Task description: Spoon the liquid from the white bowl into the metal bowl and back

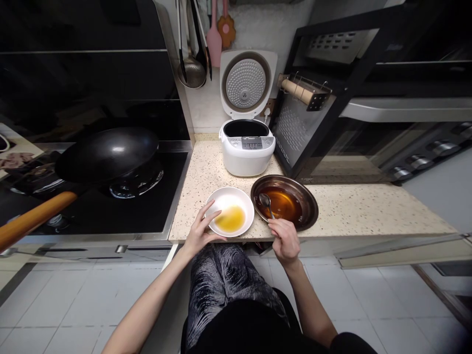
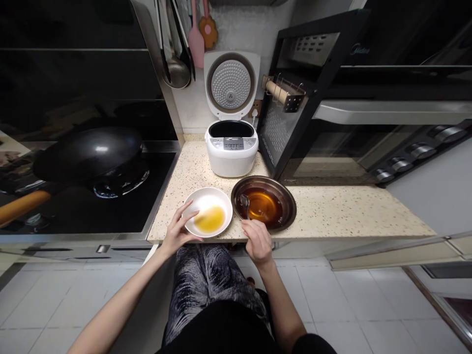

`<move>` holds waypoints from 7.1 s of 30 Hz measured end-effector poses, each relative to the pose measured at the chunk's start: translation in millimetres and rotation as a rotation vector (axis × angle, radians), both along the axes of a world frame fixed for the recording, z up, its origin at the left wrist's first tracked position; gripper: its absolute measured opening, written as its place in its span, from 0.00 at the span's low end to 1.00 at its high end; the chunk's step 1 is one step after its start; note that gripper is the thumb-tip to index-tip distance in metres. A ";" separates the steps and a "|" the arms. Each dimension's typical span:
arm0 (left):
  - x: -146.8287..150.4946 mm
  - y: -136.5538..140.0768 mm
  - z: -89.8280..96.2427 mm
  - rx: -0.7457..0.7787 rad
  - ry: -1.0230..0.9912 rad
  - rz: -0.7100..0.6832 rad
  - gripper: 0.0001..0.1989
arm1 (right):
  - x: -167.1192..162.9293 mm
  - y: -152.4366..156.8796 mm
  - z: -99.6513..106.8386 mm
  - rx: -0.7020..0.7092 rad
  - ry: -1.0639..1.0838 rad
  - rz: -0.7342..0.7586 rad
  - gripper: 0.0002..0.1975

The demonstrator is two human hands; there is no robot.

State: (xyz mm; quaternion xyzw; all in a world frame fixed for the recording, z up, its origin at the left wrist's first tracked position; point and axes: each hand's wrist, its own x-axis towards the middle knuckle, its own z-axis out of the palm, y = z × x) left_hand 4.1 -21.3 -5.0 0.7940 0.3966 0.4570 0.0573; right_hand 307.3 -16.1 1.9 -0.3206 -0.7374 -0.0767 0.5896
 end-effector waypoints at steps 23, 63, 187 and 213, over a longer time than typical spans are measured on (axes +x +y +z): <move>-0.7 -0.2 -1.2 -0.017 0.016 0.014 0.42 | -20.7 -17.5 15.7 0.005 0.382 -0.038 0.06; -0.3 -0.7 -0.8 0.004 0.012 0.003 0.44 | -62.3 -26.4 -6.7 -0.487 0.595 0.275 0.09; 0.6 -0.9 -1.1 0.084 0.045 0.000 0.46 | -57.3 -32.4 -9.9 -0.418 0.593 0.251 0.09; -1.8 -0.8 -0.2 -0.022 0.031 0.030 0.46 | -72.9 -31.2 -16.4 -0.527 0.697 0.228 0.09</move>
